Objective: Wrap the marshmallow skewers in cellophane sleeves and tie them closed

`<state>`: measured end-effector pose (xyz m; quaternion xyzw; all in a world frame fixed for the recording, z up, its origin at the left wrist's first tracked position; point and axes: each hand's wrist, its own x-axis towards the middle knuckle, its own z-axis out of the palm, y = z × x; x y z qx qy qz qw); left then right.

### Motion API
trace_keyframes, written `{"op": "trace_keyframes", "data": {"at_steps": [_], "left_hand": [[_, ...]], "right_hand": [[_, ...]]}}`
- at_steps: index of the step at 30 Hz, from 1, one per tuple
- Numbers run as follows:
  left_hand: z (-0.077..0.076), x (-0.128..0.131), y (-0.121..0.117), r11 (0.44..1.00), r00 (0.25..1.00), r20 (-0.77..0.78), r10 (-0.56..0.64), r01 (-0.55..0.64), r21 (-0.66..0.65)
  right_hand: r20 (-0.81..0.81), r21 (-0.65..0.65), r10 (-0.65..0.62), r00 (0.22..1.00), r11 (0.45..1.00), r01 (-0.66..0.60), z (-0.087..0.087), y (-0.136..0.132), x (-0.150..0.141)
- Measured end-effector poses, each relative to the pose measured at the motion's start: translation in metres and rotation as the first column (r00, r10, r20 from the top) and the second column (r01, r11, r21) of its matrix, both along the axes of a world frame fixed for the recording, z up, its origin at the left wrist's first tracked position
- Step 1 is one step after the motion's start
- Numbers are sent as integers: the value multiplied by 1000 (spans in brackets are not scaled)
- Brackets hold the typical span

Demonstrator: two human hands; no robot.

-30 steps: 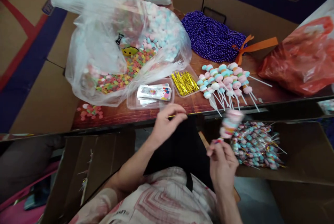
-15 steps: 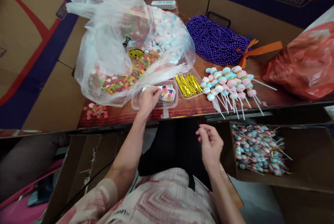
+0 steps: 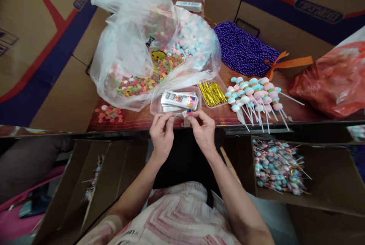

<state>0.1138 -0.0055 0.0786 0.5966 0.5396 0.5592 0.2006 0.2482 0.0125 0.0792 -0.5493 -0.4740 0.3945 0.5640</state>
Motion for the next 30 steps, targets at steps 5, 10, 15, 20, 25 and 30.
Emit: {"op": "trace_keyframes", "data": {"at_steps": [5,10,15,20,25,30], "left_hand": [[-7,11,-14,808,686,727,-18,438,-393],[-4,24,-1,784,250,937,243,518,-341],[-5,28,-3,794,344,916,205,490,-361],[-13,32,-9,818,487,858,164,420,-394],[-12,38,-10,867,520,836,173,322,-380],[-5,38,-12,849,545,816,193,324,-417]], "right_hand": [[-235,-100,-10,972,995,-14,-4,-13,-2],[-245,-154,50,968,984,-90,-1,-27,-3],[-216,-131,100,971,983,-130,-7,-38,8],[-161,-126,24,987,991,-45,-13,-41,13],[-41,-83,-12,999,997,8,-6,-44,3],[-16,-69,-95,995,993,93,-3,-45,1]]}}
